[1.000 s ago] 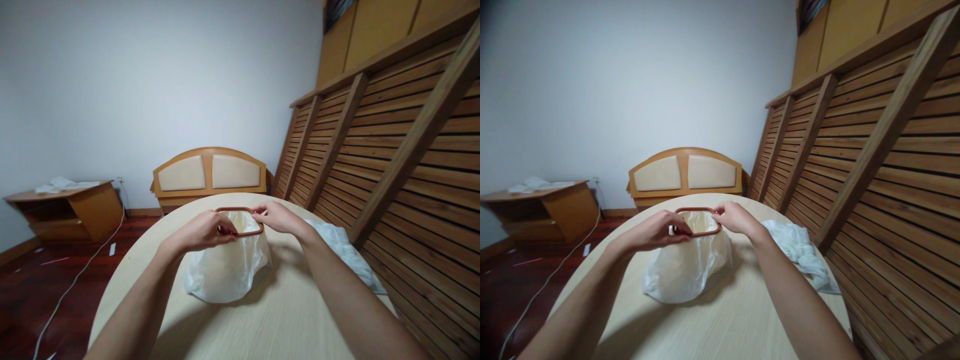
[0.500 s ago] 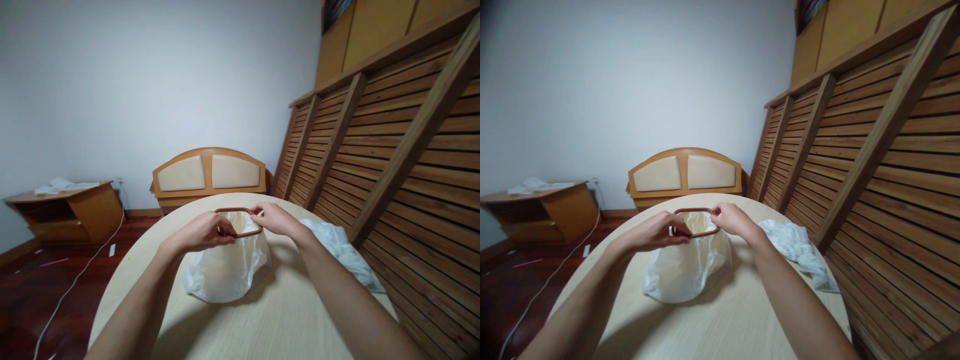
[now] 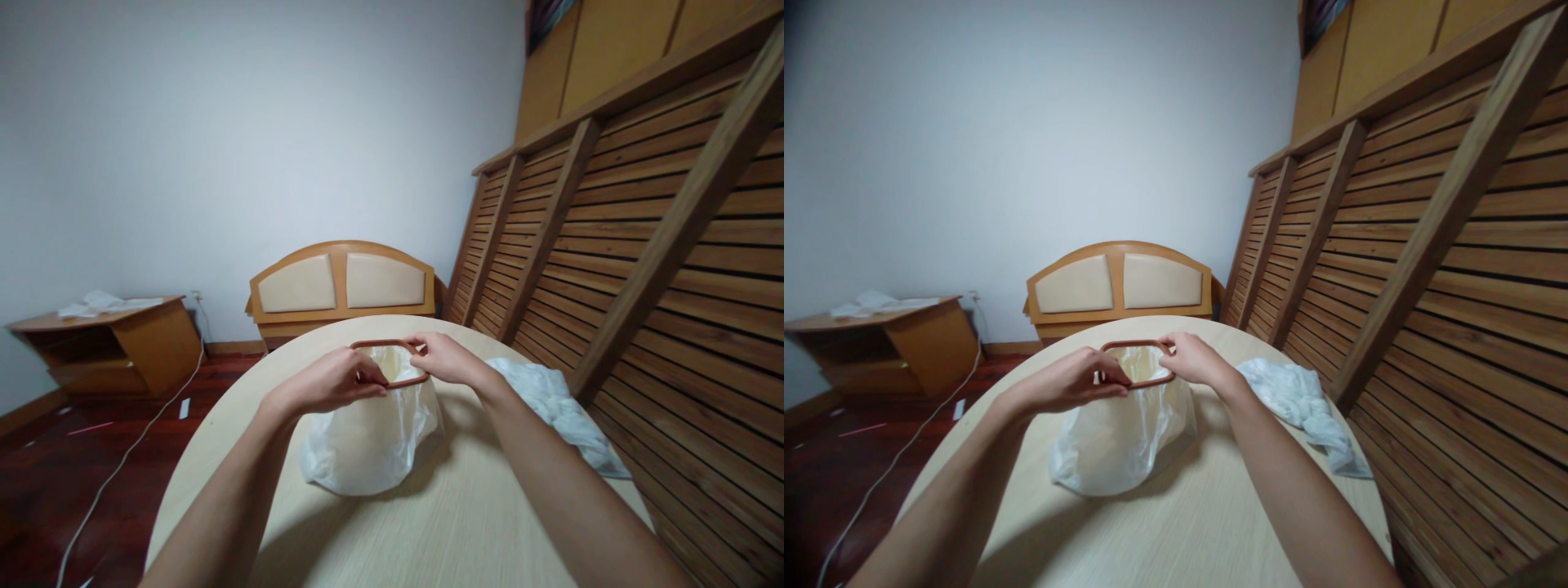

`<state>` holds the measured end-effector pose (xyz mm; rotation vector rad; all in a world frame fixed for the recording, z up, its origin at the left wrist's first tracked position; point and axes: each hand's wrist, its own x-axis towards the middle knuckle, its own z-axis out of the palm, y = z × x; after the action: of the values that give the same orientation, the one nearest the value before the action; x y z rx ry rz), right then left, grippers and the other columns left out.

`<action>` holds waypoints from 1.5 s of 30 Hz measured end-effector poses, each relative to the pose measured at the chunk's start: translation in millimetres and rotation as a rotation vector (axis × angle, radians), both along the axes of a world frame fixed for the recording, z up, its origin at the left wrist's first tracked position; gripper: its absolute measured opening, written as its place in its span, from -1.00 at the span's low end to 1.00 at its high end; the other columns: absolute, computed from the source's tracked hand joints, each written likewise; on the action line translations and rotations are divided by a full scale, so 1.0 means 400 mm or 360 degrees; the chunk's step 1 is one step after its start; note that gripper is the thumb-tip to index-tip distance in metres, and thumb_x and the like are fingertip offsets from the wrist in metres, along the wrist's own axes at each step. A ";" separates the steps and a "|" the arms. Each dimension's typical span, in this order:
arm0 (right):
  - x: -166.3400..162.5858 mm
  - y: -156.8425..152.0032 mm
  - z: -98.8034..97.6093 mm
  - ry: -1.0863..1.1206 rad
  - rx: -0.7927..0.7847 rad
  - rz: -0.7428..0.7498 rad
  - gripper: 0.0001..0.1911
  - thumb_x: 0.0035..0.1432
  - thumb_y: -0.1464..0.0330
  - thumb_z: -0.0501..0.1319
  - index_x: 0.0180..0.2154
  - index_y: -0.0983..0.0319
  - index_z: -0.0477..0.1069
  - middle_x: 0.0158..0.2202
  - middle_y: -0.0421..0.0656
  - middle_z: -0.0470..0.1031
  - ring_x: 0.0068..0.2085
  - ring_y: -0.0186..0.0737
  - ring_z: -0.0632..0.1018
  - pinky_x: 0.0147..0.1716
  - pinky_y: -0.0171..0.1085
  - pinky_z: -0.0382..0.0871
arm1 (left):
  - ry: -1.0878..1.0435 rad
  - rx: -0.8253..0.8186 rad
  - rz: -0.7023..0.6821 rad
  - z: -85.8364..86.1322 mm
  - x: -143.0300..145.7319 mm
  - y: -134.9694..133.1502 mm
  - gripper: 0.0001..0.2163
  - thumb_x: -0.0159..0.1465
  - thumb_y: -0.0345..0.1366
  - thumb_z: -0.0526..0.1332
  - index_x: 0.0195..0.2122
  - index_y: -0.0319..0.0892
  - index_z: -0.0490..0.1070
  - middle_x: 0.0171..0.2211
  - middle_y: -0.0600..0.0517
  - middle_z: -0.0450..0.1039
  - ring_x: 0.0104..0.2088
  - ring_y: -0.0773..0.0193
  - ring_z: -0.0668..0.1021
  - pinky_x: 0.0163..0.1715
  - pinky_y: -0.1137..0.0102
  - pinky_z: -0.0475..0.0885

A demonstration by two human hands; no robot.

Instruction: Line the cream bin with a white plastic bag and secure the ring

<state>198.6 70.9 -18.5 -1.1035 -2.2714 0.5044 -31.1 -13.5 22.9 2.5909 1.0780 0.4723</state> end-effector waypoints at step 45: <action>-0.028 -0.062 0.028 -0.0066 0.0157 0.0569 -0.11 0.04 -0.10 0.37 0.29 0.18 0.30 0.28 0.02 0.39 0.30 0.15 0.37 0.30 0.10 0.22 | -0.0318 -0.0306 0.0154 -0.049 -0.103 0.083 -0.28 0.18 0.02 0.38 0.32 -0.08 0.25 0.36 -0.13 0.24 0.36 -0.01 0.29 0.39 0.04 0.12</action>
<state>187.4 46.2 -7.4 -0.6667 -2.5138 0.5038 -72.1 19.7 3.1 2.2798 1.1236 0.6040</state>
